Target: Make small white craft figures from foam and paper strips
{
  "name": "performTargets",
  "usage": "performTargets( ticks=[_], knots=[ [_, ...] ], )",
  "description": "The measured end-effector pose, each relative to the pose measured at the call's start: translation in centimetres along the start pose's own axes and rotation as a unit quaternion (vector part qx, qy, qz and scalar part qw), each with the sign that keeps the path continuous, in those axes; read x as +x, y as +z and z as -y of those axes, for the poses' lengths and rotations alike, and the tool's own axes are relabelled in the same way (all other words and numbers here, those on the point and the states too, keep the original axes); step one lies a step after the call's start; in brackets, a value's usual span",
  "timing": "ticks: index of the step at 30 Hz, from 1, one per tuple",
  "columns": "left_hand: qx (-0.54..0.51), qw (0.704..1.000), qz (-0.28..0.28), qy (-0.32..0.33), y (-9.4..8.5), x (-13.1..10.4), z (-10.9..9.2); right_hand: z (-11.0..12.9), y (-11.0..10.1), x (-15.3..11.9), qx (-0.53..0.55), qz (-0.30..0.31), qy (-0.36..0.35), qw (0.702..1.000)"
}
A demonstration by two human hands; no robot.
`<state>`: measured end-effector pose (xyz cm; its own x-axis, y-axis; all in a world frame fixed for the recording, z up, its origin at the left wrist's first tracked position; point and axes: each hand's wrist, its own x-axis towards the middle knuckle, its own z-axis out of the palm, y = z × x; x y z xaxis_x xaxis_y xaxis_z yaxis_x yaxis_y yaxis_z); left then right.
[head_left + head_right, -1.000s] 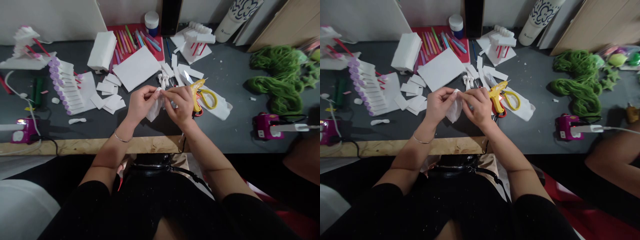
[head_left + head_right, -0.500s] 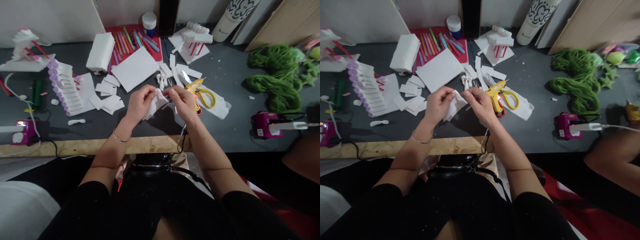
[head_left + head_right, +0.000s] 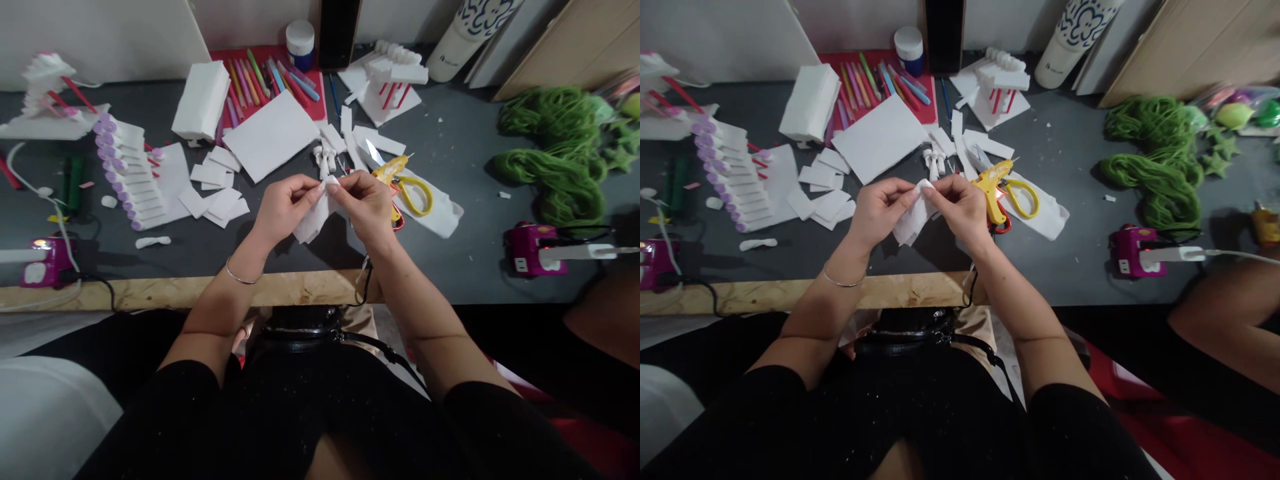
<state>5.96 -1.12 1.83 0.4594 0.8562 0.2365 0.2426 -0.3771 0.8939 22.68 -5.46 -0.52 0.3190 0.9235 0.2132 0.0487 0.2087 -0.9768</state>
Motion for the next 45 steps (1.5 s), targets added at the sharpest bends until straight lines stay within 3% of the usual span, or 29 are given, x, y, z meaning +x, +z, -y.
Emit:
performTargets(
  ticks=[8, 12, 17, 25, 29, 35, 41, 45],
  knots=[
    [-0.017, 0.999, -0.048, -0.017, 1.0, -0.3, -0.3, 0.2, 0.3, -0.9, -0.150, -0.028, -0.100, 0.983],
    [0.007, 0.997, -0.063, -0.042, 1.5, -0.6, -0.5, -0.1, 0.2, -1.0, -0.270, -0.045, -0.196, 0.942],
    [0.039, 0.996, -0.069, -0.050, 1.7, -0.9, -0.5, -0.6, -0.1, -0.8, -0.377, -0.055, -0.231, 0.895],
    [0.022, 0.996, -0.064, -0.061, 1.8, -0.8, -0.6, -0.7, -0.2, -0.9, -0.321, 0.008, -0.159, 0.933],
    [0.023, 0.996, -0.073, -0.048, 1.2, -0.5, -0.2, -0.4, -0.3, -0.7, -0.301, 0.029, -0.170, 0.938],
    [0.049, 0.998, -0.019, -0.021, -0.1, -0.2, 0.2, 0.3, -0.8, -0.3, -0.201, 0.061, -0.129, 0.969],
    [0.079, 0.996, -0.039, -0.028, -0.2, -0.4, -0.1, -0.6, -0.3, -0.3, -0.118, 0.032, -0.059, 0.991],
    [0.022, 0.998, -0.027, -0.045, 0.1, -0.4, -0.3, -0.5, 0.1, -0.5, -0.124, -0.004, -0.068, 0.990]
  ],
)
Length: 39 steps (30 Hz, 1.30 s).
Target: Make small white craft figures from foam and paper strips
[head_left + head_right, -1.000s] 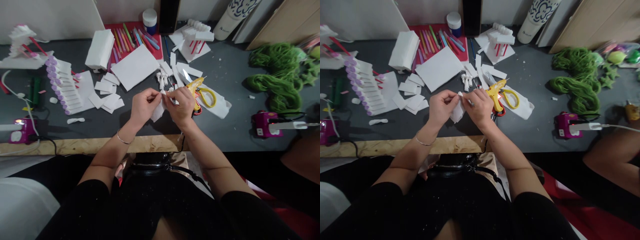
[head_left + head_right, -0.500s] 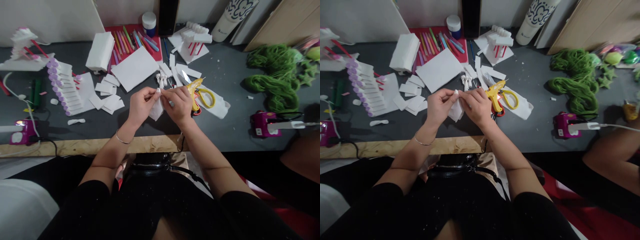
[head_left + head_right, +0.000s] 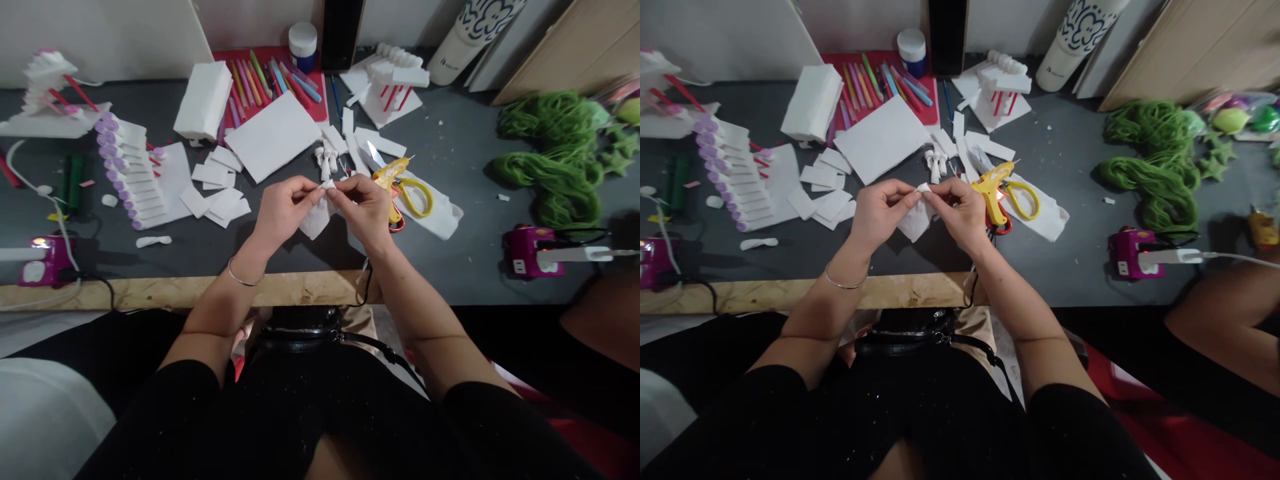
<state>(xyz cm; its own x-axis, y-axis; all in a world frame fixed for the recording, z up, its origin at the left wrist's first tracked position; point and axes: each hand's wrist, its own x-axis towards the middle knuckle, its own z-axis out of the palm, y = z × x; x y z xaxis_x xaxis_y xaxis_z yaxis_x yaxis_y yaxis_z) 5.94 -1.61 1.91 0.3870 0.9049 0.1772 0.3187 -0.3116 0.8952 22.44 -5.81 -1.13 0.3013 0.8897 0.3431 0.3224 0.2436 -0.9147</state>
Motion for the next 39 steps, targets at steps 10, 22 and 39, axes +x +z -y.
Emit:
performTargets(
  ticks=[10, 22, 39],
  knots=[
    [-0.005, 1.000, -0.022, -0.012, 0.7, -0.4, -0.4, 0.1, -0.4, -0.2, -0.135, -0.003, -0.104, 0.985],
    [0.005, 0.999, -0.037, -0.012, 0.6, -0.3, -0.3, -0.3, -0.2, -0.5, -0.229, 0.002, -0.172, 0.958],
    [0.060, 0.997, -0.015, 0.046, 0.1, 0.1, 0.5, -0.4, 0.3, 0.2, 0.106, 0.018, 0.029, 0.994]
  ],
)
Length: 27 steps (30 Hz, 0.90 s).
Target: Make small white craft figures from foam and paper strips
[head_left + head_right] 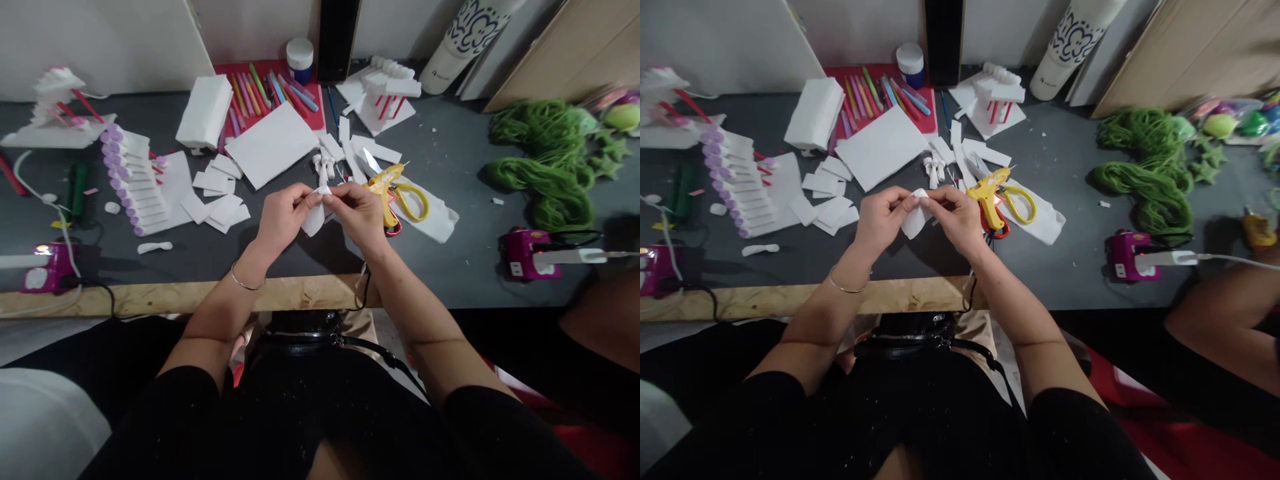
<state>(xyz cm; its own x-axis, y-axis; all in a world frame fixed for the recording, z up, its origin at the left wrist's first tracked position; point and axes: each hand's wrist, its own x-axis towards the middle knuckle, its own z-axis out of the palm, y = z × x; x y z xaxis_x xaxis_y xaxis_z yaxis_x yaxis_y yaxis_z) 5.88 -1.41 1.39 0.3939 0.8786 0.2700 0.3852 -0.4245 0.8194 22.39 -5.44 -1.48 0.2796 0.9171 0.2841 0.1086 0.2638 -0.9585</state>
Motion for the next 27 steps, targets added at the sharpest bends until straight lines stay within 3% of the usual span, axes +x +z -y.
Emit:
performTargets(
  ticks=[3, 7, 15, 22, 27],
  knots=[
    [-0.032, 0.999, 0.017, -0.005, -0.1, 0.1, -0.2, -0.1, 0.2, 0.0, 0.026, -0.016, 0.010, 0.999],
    [-0.062, 0.997, 0.014, -0.036, 0.0, 0.0, -0.6, -0.1, 0.3, -0.1, -0.028, -0.041, -0.005, 0.999],
    [-0.044, 0.998, -0.033, -0.036, 0.7, -0.6, -1.0, 0.5, 0.6, -0.7, -0.123, -0.083, -0.106, 0.983],
    [-0.059, 0.997, -0.033, -0.028, 0.9, -0.6, -1.2, 0.2, 1.0, -1.0, -0.121, -0.098, -0.094, 0.983],
    [-0.040, 0.998, -0.038, -0.013, 1.1, -0.7, -1.2, -0.1, 0.5, -0.7, -0.242, -0.089, -0.211, 0.943]
  ],
)
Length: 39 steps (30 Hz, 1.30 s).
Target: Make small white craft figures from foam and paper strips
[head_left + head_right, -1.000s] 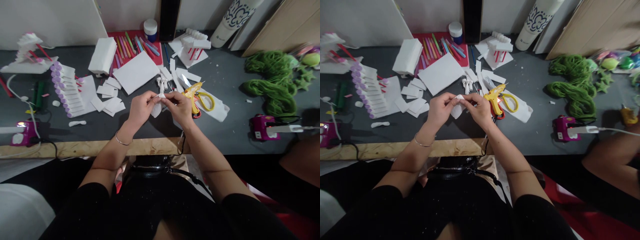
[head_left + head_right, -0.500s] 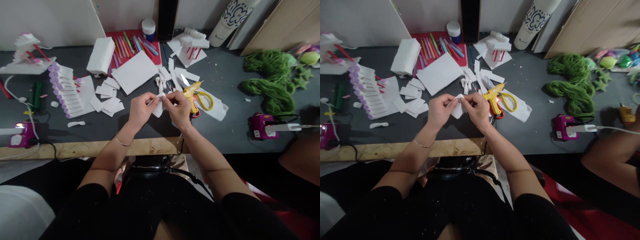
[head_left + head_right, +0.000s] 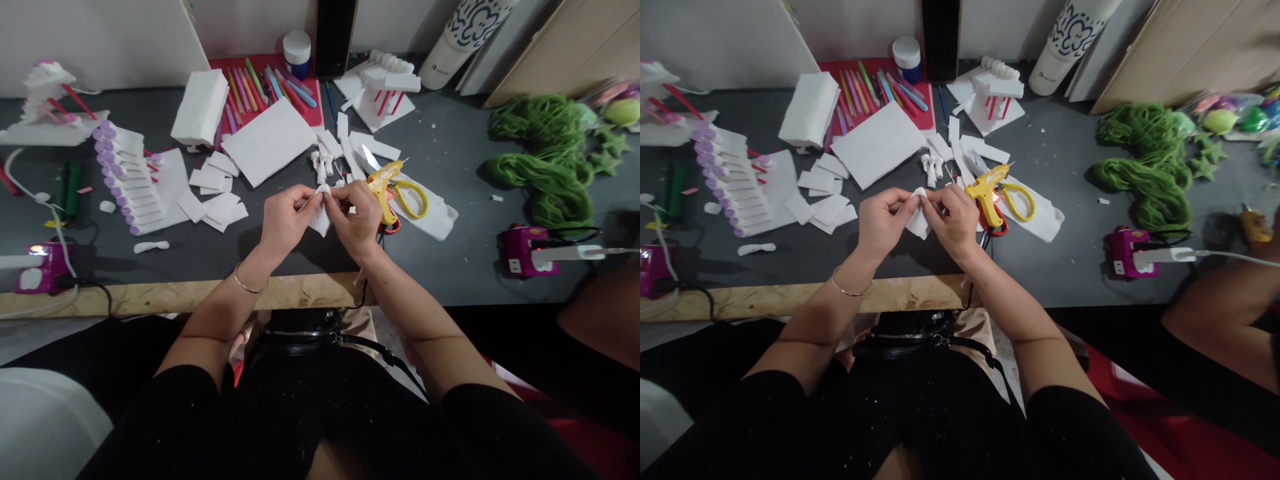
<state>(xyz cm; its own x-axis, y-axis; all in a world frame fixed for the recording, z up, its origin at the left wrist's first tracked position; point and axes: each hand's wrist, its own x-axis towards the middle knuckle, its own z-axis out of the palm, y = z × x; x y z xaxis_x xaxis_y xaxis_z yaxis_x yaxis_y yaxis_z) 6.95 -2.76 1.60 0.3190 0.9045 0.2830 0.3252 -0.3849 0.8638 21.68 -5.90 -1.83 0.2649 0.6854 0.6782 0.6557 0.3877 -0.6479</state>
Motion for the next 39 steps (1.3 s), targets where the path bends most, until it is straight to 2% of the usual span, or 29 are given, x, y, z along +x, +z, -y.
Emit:
performTargets(
  ticks=[6, 11, 13, 18, 21, 25, 30, 39],
  knots=[
    [-0.005, 1.000, 0.002, -0.013, 0.3, 0.0, 0.1, -0.9, 0.0, -0.2, -0.110, 0.015, -0.078, 0.991],
    [-0.055, 0.997, -0.005, -0.051, -0.3, 0.6, 0.9, -0.6, -0.5, -0.1, -0.101, 0.076, -0.113, 0.986],
    [-0.067, 0.997, 0.008, -0.044, -0.6, 0.8, 1.3, -0.4, -0.9, 0.1, -0.064, 0.097, -0.081, 0.990],
    [-0.035, 0.997, 0.065, 0.002, -1.2, 0.9, 1.5, -0.5, -1.3, 0.8, 0.051, 0.113, 0.064, 0.990],
    [0.028, 0.997, 0.065, 0.010, -1.2, 0.9, 1.4, -0.4, -1.3, 1.1, 0.077, 0.122, 0.090, 0.985],
    [0.056, 0.997, 0.049, 0.000, -1.1, 0.9, 1.4, -0.2, -1.2, 1.1, 0.096, 0.103, 0.116, 0.983],
    [0.050, 0.996, 0.068, 0.006, -1.0, 0.7, 1.1, 0.2, -1.0, 0.8, 0.076, 0.073, 0.128, 0.986],
    [0.037, 0.996, 0.081, 0.017, -0.3, 0.2, 0.8, -0.2, -0.5, 0.2, -0.039, 0.021, 0.022, 0.999]
  ],
)
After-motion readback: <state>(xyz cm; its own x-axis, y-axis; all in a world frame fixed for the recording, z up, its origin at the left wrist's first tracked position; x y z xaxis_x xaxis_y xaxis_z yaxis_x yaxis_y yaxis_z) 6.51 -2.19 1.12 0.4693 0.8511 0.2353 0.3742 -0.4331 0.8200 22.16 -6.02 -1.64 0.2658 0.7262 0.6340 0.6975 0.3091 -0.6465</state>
